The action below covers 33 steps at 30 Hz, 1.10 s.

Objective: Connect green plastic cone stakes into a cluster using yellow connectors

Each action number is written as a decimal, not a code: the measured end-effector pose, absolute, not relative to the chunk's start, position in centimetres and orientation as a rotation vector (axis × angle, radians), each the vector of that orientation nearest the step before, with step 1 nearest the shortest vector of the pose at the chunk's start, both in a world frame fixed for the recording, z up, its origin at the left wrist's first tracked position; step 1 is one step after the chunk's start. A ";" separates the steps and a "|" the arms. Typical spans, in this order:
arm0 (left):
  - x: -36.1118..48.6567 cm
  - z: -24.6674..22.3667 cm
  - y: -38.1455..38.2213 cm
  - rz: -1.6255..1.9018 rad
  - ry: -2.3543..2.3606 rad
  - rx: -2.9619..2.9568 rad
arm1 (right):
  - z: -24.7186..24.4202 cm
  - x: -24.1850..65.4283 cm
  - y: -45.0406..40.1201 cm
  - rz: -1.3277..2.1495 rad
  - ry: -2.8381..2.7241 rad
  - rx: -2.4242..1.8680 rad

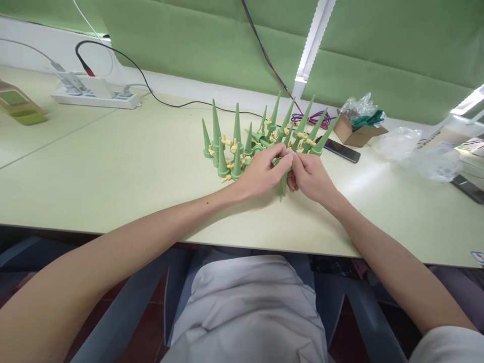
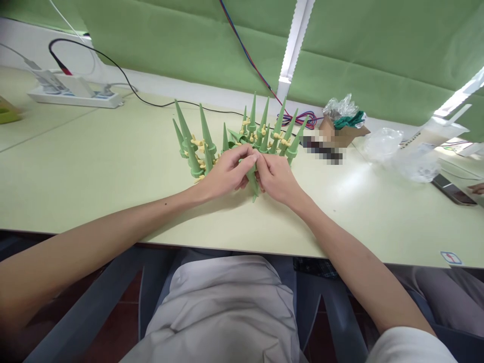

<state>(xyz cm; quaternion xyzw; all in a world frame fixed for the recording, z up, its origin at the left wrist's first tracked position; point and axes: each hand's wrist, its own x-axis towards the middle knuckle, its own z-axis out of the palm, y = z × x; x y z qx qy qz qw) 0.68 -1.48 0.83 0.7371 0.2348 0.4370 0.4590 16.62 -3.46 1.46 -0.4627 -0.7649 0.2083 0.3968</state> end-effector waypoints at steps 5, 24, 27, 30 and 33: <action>0.7 0.8 -1.5 1.059 0.613 1.846 | 1.5 16.8 -3.4 0.513 -1.976 -1.166; 0.7 0.8 -1.2 1.079 0.657 1.923 | 1.6 16.8 -3.4 0.492 -1.995 -1.174; 0.7 0.8 -1.1 1.076 0.640 1.926 | 1.6 16.9 -3.4 0.490 -1.998 -1.173; 0.8 0.8 -1.0 1.061 0.646 1.932 | 1.7 17.0 -3.4 0.515 -2.003 -1.173; 0.9 0.9 -1.0 1.049 0.668 1.936 | 1.8 17.1 -3.3 0.549 -2.023 -1.174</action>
